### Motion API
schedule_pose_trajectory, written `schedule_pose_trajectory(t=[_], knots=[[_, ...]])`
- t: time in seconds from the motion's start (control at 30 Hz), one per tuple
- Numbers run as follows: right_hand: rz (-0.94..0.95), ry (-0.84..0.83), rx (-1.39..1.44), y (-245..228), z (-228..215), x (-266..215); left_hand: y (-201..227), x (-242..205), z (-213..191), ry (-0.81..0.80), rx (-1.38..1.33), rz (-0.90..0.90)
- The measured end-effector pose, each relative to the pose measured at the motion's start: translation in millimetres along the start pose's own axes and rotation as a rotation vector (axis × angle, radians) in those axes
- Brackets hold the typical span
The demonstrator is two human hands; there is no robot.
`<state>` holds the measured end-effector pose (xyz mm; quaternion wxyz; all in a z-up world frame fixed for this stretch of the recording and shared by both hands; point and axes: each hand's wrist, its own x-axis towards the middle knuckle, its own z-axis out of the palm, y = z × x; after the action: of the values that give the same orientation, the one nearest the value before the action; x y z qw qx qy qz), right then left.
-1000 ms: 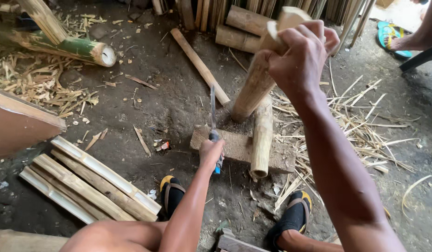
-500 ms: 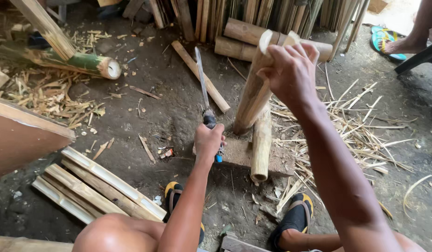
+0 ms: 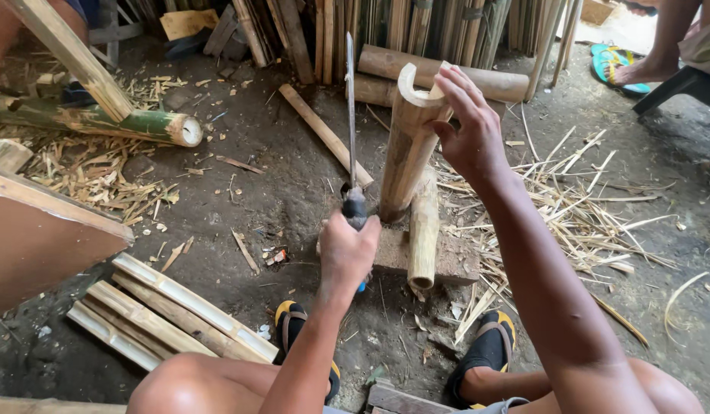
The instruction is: The person uses a knife and a wooden mallet to split a bamboo pole into thin strips. They repeatedly strike the knife with the mallet to drive it through the bamboo, then separate the resulting pieces and set them aside.
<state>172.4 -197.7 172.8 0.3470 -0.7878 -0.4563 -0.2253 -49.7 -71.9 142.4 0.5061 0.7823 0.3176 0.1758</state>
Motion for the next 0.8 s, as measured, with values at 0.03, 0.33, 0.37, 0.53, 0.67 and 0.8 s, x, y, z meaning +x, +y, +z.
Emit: schedule_pose_trajectory(t=[0.03,0.33,0.37,0.53,0.67,0.8], knots=[[0.003,0.010,0.007,0.0,-1.5,-1.0,3.1,-8.9,-1.6,-0.009,-0.009,0.001],[0.031,0.054,0.080,6.4,4.1,-1.4,16.6,-81.6,15.8,-0.092,0.053,0.054],[0.033,0.051,0.088,8.8,5.3,-1.9,17.1,-85.3,19.2,-0.067,0.078,0.093],[0.030,0.036,0.071,17.9,7.6,-2.7,19.2,-94.5,30.7,-0.175,0.103,-0.025],[0.017,0.052,0.080,21.2,10.4,-2.8,20.8,-94.7,34.6,-0.166,0.120,0.004],[-0.007,0.064,0.077,22.6,14.1,-3.5,23.1,-93.3,35.0,-0.161,0.147,-0.007]])
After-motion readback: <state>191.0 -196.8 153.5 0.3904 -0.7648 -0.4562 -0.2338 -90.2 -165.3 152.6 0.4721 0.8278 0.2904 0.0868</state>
